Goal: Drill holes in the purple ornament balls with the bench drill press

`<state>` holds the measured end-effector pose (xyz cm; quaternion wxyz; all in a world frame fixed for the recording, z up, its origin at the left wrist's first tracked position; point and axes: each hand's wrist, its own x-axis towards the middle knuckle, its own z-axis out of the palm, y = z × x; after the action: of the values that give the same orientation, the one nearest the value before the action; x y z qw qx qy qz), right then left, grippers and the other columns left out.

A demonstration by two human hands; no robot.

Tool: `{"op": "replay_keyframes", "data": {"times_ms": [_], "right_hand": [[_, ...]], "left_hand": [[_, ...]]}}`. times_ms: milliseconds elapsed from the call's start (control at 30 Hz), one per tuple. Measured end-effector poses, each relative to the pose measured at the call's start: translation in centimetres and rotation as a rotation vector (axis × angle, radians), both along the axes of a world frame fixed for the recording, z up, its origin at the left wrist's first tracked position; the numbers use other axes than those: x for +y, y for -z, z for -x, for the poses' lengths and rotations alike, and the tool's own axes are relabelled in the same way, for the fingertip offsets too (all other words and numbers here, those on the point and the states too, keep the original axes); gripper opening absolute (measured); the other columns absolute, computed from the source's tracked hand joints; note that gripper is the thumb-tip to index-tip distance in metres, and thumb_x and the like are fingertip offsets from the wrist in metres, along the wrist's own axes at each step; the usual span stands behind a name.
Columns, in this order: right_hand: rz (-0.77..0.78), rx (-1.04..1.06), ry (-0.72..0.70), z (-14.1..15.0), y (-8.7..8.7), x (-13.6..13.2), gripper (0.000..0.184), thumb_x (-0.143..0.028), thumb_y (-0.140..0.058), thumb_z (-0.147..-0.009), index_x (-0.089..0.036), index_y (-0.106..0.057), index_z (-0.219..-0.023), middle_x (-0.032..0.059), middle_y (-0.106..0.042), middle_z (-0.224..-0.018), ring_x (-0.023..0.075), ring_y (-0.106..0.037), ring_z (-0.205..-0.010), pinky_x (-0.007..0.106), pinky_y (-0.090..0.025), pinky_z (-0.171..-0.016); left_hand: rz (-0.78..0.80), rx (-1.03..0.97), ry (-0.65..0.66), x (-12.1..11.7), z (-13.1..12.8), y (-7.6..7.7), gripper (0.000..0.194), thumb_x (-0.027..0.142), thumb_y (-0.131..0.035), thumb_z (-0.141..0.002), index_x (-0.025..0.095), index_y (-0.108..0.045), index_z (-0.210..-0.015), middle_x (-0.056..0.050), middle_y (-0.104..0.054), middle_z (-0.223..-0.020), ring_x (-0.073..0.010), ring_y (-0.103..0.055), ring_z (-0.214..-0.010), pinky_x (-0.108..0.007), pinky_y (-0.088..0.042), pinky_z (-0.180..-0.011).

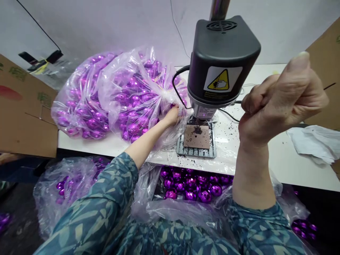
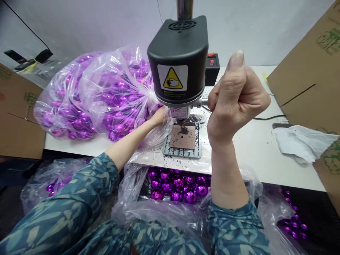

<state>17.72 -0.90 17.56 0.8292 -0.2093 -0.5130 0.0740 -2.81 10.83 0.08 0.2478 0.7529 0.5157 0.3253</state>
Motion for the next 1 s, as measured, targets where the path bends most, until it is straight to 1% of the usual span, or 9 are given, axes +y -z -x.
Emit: {"op": "replay_keyframes", "data": {"times_ms": [167, 267, 367, 433, 533, 633, 733, 867, 1000], "right_hand": [[-0.02, -0.007, -0.006, 0.0, 0.2, -0.1, 0.055, -0.035, -0.057, -0.093, -0.017, -0.033, -0.047, -0.0059, -0.026, -0.042, 0.0019, -0.034, -0.036, 0.026, -0.023, -0.041], [-0.033, 0.003, 0.005, 0.1, 0.3, 0.0, 0.055, -0.035, -0.057, -0.093, -0.017, -0.033, -0.047, -0.0058, -0.027, -0.042, 0.0016, -0.035, -0.036, 0.025, -0.023, -0.043], [-0.045, 0.015, 0.007, 0.2, 0.2, 0.1, 0.054, -0.036, -0.057, -0.092, -0.017, -0.035, -0.048, -0.006, -0.029, -0.041, 0.0018, -0.036, -0.037, 0.025, -0.025, -0.045], [-0.04, 0.031, 0.006, 0.3, 0.2, 0.1, 0.053, -0.038, -0.058, -0.091, -0.018, -0.035, -0.048, -0.0062, -0.03, -0.042, 0.0023, -0.037, -0.037, 0.025, -0.024, -0.045], [-0.032, 0.054, 0.013, 0.5, 0.1, -0.1, 0.052, -0.039, -0.058, -0.09, -0.018, -0.036, -0.049, -0.0066, -0.03, -0.041, 0.0023, -0.038, -0.037, 0.025, -0.023, -0.045], [-0.032, 0.048, 0.013, 0.6, 0.0, -0.3, 0.05, -0.036, -0.058, -0.091, -0.018, -0.037, -0.049, -0.0072, -0.03, -0.041, 0.0012, -0.036, -0.037, 0.024, -0.026, -0.047], [-0.041, 0.047, -0.009, 0.5, 0.1, -0.3, 0.048, -0.035, -0.058, -0.091, -0.018, -0.038, -0.05, -0.0076, -0.031, -0.041, 0.001, -0.034, -0.037, 0.023, -0.029, -0.047], [-0.055, 0.054, -0.031, 0.4, 0.2, -0.2, 0.048, -0.04, -0.061, -0.089, -0.02, -0.038, -0.051, -0.0082, -0.028, -0.041, 0.0028, -0.032, -0.035, 0.025, -0.031, -0.045], [-0.027, 0.046, -0.004, 0.6, 0.2, -0.6, 0.048, -0.042, -0.059, -0.088, -0.02, -0.036, -0.052, -0.0076, -0.026, -0.041, 0.0029, -0.031, -0.035, 0.026, -0.024, -0.042]], "left_hand": [[0.144, -0.222, -0.168, -3.7, 2.4, -0.7, 0.042, 0.026, -0.076, -0.081, 0.016, -0.067, -0.12, -0.014, -0.069, -0.119, -0.0302, -0.066, -0.109, -0.048, -0.053, -0.1], [0.283, -0.619, -0.125, -7.9, 4.2, -2.1, 0.045, 0.042, -0.065, -0.094, 0.024, -0.06, -0.135, -0.011, -0.067, -0.123, -0.0198, -0.069, -0.091, -0.034, -0.059, -0.08], [0.469, -0.973, -0.01, -11.7, 4.5, -3.6, 0.045, 0.048, -0.065, -0.095, 0.028, -0.06, -0.136, -0.009, -0.071, -0.113, -0.0158, -0.069, -0.077, -0.027, -0.057, -0.065], [0.587, -1.097, 0.054, -13.3, 3.8, -4.2, 0.043, 0.047, -0.063, -0.097, 0.026, -0.06, -0.134, -0.01, -0.073, -0.106, -0.0171, -0.071, -0.077, -0.027, -0.057, -0.064], [0.722, -1.242, 0.043, -14.3, 2.2, -4.5, 0.033, 0.04, -0.062, -0.099, 0.022, -0.063, -0.126, -0.01, -0.073, -0.109, -0.0199, -0.074, -0.09, -0.031, -0.063, -0.076], [0.77, -1.327, -0.031, -14.2, 0.6, -4.1, 0.022, 0.033, -0.061, -0.1, 0.02, -0.066, -0.116, -0.008, -0.071, -0.114, -0.0219, -0.073, -0.103, -0.039, -0.064, -0.09], [0.721, -1.348, -0.076, -14.2, -0.6, -3.5, 0.019, 0.032, -0.062, -0.099, 0.02, -0.068, -0.112, -0.006, -0.072, -0.113, -0.0194, -0.072, -0.101, -0.041, -0.064, -0.094], [0.672, -1.251, -0.056, -14.4, -1.6, -2.7, 0.029, 0.029, -0.074, -0.09, 0.022, -0.067, -0.118, -0.004, -0.073, -0.106, -0.0157, -0.072, -0.092, -0.033, -0.065, -0.084], [0.727, -1.164, -0.054, -14.3, -2.1, -1.8, 0.04, 0.037, -0.076, -0.088, 0.021, -0.067, -0.124, -0.007, -0.073, -0.107, -0.0166, -0.072, -0.085, -0.025, -0.061, -0.067]]}}
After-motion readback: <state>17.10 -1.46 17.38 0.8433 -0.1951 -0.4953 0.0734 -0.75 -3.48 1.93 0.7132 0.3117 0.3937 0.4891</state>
